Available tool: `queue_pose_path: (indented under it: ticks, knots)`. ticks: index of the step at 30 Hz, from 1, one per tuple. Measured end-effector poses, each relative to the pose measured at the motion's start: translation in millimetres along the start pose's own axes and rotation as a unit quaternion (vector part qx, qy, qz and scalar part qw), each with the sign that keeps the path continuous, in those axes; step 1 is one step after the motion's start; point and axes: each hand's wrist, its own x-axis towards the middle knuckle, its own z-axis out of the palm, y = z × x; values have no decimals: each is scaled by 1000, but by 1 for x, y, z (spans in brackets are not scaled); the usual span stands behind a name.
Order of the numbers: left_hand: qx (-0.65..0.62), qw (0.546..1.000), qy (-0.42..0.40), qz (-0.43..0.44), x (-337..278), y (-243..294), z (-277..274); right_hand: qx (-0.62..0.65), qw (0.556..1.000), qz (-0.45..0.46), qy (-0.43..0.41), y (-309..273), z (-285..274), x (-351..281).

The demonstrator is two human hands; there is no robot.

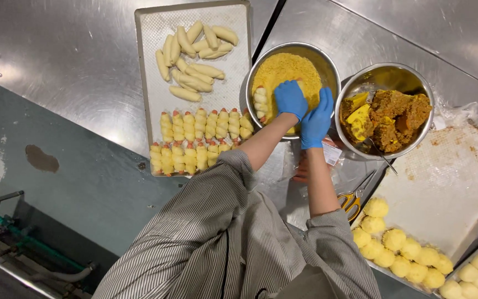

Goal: Preparing sausage rolls by wrapping individual sausages in pastry dough and coating them in breadcrumbs.

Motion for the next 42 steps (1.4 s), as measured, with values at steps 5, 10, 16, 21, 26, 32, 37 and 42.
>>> queue_pose_path:
  ticks: [5,10,16,21,26,32,37,42]
  knots:
    - [-46,996,3,78,-1,4,22,22,999,21,-13,-20,-12,7]
    - [-99,987,24,126,-2,-6,41,39,999,4,-17,-19,-14,4]
    - [-145,976,-50,158,-11,-25,17,54,998,1,-14,-14,-12,1]
    - [-342,918,124,157,-44,-78,-43,79,997,-8,20,-6,-7,1]
    - [-429,879,204,47,-87,-231,-100,71,997,2,-2,-14,-12,1]
    - [-309,903,266,-135,-130,-413,-109,39,999,9,-11,-22,-13,0]
    - [-278,916,147,-249,-147,-459,-68,39,999,17,-25,-23,-12,1]
    - [-154,953,165,-204,-155,-475,-53,26,999,6,-22,-21,-11,-2]
